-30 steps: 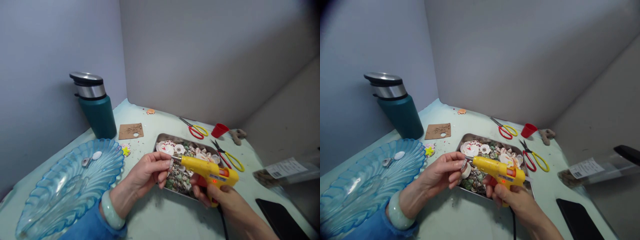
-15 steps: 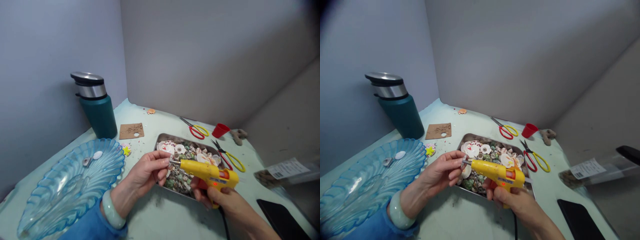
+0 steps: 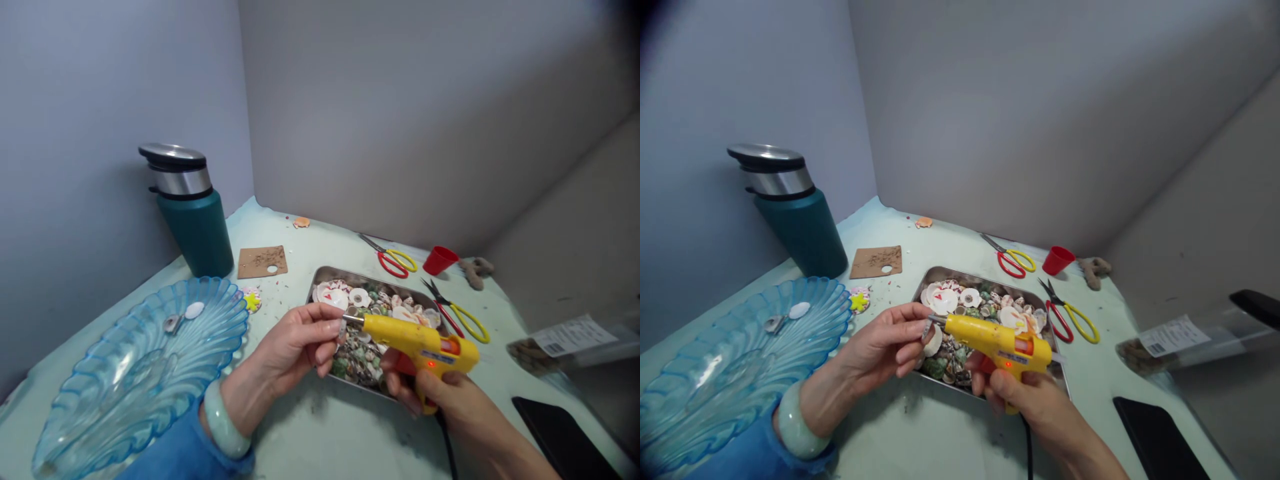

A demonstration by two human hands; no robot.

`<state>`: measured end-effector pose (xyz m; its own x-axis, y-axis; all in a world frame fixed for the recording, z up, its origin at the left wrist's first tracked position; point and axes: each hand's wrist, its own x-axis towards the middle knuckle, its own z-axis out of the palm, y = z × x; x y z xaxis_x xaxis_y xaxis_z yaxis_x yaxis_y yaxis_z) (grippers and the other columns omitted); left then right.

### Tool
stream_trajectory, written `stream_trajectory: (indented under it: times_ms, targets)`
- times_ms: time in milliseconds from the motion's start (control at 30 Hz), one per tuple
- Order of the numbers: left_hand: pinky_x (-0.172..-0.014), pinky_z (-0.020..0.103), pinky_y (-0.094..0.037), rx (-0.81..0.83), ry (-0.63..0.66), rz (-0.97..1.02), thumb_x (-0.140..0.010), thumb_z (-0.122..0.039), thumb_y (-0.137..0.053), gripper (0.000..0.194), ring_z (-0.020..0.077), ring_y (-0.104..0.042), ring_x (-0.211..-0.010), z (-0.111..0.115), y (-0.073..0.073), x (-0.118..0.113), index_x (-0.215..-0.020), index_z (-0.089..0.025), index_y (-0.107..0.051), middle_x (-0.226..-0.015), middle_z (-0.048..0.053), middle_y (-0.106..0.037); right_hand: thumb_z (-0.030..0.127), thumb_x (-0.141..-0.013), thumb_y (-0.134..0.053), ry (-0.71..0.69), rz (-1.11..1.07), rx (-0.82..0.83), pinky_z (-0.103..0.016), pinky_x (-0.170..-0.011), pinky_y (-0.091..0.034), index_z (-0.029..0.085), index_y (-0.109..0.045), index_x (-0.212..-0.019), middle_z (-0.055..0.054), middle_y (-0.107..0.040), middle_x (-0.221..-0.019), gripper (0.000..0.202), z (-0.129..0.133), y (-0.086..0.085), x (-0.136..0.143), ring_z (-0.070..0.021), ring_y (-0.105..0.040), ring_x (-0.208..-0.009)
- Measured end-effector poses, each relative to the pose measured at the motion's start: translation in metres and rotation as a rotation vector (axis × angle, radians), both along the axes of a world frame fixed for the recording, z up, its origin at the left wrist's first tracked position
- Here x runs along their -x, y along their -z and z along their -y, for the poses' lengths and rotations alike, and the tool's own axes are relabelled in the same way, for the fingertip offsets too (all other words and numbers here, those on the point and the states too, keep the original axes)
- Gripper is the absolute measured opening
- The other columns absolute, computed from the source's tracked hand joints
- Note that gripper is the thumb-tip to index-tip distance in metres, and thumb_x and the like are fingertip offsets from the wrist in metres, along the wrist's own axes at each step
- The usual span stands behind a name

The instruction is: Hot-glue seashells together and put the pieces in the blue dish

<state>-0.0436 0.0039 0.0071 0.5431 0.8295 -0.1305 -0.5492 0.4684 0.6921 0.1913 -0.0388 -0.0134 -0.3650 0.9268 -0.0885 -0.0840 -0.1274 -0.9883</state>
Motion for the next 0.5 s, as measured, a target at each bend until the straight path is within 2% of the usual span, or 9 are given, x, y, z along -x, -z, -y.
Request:
stream_trajectory:
  times_ms: [233, 500]
  targets:
    - [-0.034, 0.014, -0.037, 0.002, 0.012, 0.005, -0.070, -0.017, -0.077, 0.019, 0.0025, -0.042, -0.036, -0.0012, 0.0000, -0.0002, -0.085, -0.012, -0.065, -0.057, -0.003, -0.056, 0.057, -0.079, -0.067, 0.003, -0.013, 0.011, -0.023, -0.051, -0.036, 0.018, -0.071, -0.098, -0.005, -0.066, -0.075, 0.044, 0.0000, 0.0018, -0.0016, -0.0094, -0.047, -0.054]
    - [-0.035, 0.014, -0.036, 0.033, -0.025, 0.008, -0.069, -0.016, -0.077, 0.022, 0.0017, -0.040, -0.036, 0.0001, -0.0005, -0.0006, -0.086, -0.011, -0.063, -0.057, -0.003, -0.057, 0.063, -0.072, -0.069, -0.014, 0.068, 0.023, -0.024, -0.050, -0.035, 0.017, -0.071, -0.094, -0.005, -0.065, -0.071, 0.050, 0.0004, -0.0035, -0.0007, -0.0105, -0.044, -0.053]
